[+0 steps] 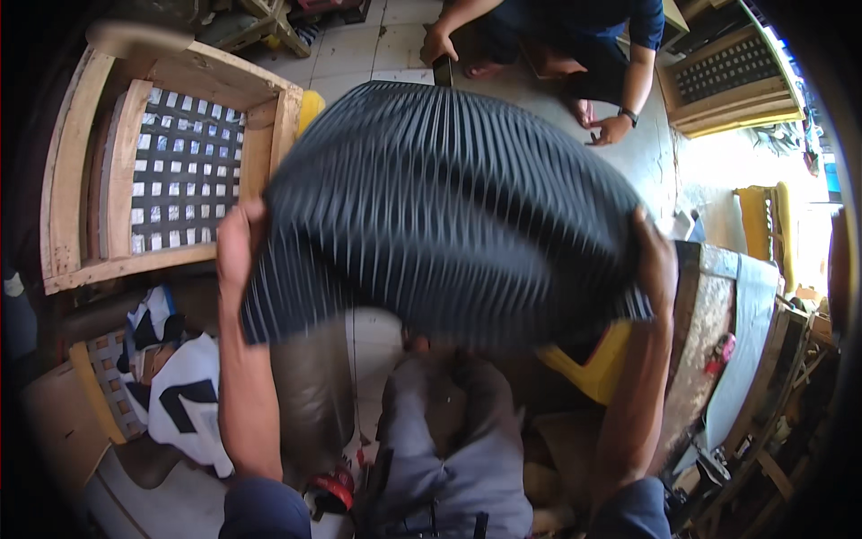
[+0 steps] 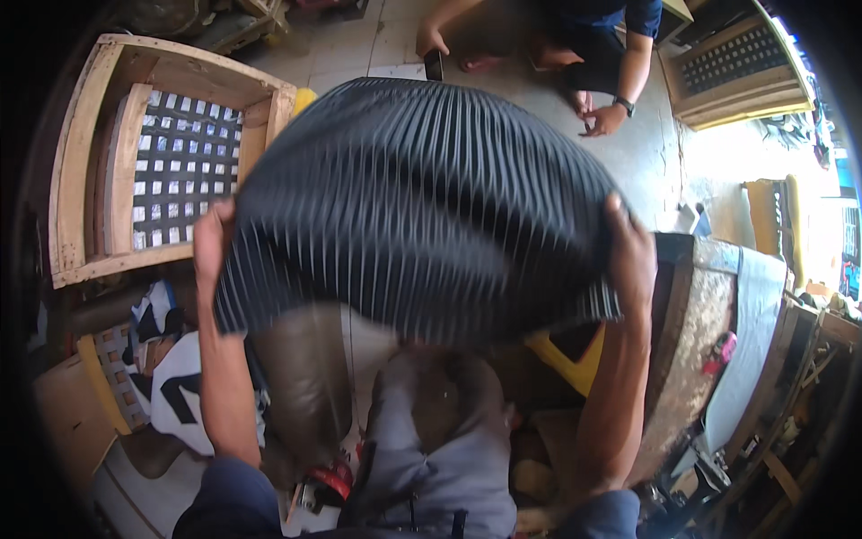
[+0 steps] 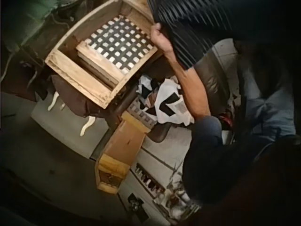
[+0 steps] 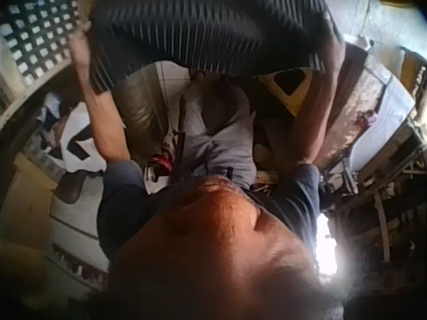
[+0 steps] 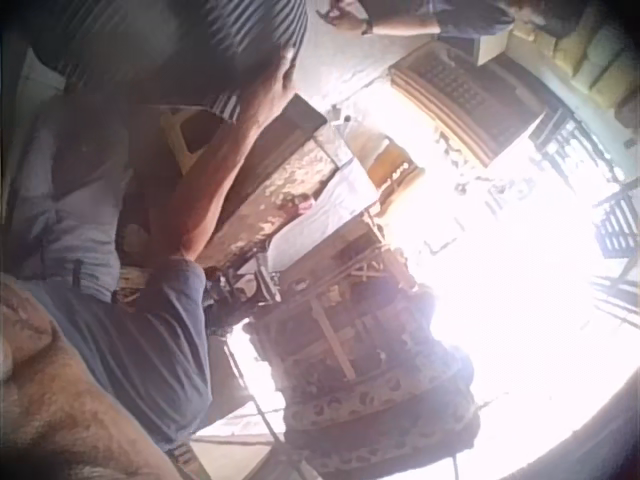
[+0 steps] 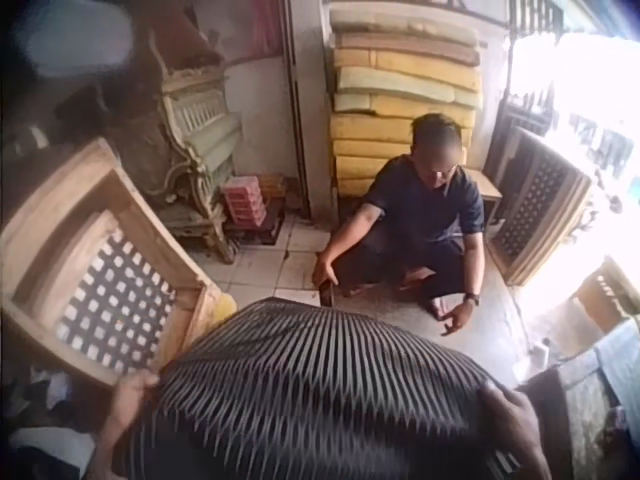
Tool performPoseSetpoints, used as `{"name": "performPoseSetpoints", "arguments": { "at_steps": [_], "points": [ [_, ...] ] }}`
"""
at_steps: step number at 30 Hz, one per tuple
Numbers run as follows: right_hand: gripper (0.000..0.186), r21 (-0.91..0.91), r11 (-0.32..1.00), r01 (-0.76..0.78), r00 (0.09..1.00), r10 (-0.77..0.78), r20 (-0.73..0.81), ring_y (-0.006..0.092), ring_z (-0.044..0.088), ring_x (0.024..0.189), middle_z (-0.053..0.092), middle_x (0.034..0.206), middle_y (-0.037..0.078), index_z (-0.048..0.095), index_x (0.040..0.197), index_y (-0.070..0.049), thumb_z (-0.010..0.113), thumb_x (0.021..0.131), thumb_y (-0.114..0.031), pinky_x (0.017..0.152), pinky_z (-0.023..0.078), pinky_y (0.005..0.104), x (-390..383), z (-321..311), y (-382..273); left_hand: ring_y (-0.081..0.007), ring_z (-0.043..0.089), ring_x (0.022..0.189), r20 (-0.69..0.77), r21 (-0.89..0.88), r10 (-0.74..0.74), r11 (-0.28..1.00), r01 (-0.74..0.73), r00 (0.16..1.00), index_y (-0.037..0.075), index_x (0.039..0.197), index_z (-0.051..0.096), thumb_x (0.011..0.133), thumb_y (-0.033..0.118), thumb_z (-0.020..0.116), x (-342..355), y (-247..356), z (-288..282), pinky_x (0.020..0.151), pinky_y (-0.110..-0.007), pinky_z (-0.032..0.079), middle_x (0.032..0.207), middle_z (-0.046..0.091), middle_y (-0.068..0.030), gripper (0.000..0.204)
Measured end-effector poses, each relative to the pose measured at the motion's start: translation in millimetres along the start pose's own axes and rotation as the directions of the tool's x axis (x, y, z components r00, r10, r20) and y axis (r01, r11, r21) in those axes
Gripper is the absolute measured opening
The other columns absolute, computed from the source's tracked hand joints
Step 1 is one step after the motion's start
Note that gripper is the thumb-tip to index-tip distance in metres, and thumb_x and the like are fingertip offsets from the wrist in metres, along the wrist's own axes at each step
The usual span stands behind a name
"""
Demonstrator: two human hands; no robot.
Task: The person uses a screwdriver to remove screws from a black motorcycle seat base. They then flip the seat over and use a scraper to clean the surface of the white foam cushion. Finally, they pick up a black fabric cover and place it over the foam.
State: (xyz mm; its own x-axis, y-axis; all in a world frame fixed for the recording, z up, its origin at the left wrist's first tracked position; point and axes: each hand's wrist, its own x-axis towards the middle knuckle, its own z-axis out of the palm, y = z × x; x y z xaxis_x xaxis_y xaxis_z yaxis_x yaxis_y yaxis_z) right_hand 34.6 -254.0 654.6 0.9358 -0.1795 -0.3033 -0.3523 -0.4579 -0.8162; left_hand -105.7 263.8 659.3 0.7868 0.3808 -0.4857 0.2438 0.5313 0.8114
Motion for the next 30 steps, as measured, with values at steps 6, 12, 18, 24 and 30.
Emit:
{"name": "performPoseSetpoints", "arguments": {
  "at_steps": [6,12,18,24,30],
  "points": [
    [0.049,0.088,0.974,-0.207,0.968,0.191,0.163,0.0087,0.062,0.097,0.072,0.107,0.002,0.072,0.123,0.004,0.067,0.103,-0.040,0.090,0.047,0.0252,18,98,166,-0.0226,0.066,0.111,-0.070,-0.013,-0.205,0.979,0.205,0.976,0.001,0.130,0.062,0.090,0.015,0.052,38,-182,-70,0.104,-0.036,0.050,0.129,0.068,-0.0099,0.044],
    [0.047,0.181,0.917,-0.354,0.862,0.246,0.443,0.0115,0.064,0.104,0.070,0.117,0.003,0.066,0.128,0.002,0.065,0.105,-0.040,0.098,0.048,0.0274,70,215,421,-0.0151,0.065,0.095,-0.034,0.015,-0.403,0.915,0.404,0.914,0.009,0.102,0.061,0.086,0.006,0.056,158,-407,-184,0.087,-0.032,0.058,0.102,0.065,-0.0024,0.017],
    [0.053,0.426,0.803,-0.418,0.882,0.246,0.402,0.0201,0.066,0.111,0.069,0.128,0.010,0.061,0.139,0.002,0.064,0.105,-0.038,0.101,0.050,0.0347,74,308,612,-0.0161,0.066,0.085,-0.080,0.116,-0.328,0.935,0.335,0.941,0.010,0.091,0.060,0.084,0.001,0.053,222,-573,-237,0.077,-0.034,0.061,0.092,0.064,-0.0030,0.012],
    [0.058,0.264,0.924,-0.277,0.950,0.223,0.218,0.0199,0.066,0.113,0.071,0.127,0.013,0.063,0.138,0.005,0.063,0.105,-0.043,0.102,0.048,0.0343,63,317,610,-0.0209,0.069,0.111,-0.120,0.019,-0.238,0.970,0.242,0.964,0.000,0.128,0.064,0.103,0.023,0.053,225,-622,-286,0.093,-0.036,0.058,0.119,0.071,-0.0117,0.036],
    [0.064,0.145,0.982,-0.123,0.990,0.111,0.092,0.0217,0.066,0.116,0.071,0.128,0.016,0.062,0.138,0.007,0.063,0.103,-0.047,0.104,0.047,0.0345,38,281,581,-0.0141,0.058,0.092,-0.144,0.392,0.055,0.920,0.006,0.988,0.000,0.113,0.065,0.107,0.041,0.055,184,-577,-235,0.083,-0.031,0.050,0.096,0.063,-0.0035,0.042]
  ]
}}
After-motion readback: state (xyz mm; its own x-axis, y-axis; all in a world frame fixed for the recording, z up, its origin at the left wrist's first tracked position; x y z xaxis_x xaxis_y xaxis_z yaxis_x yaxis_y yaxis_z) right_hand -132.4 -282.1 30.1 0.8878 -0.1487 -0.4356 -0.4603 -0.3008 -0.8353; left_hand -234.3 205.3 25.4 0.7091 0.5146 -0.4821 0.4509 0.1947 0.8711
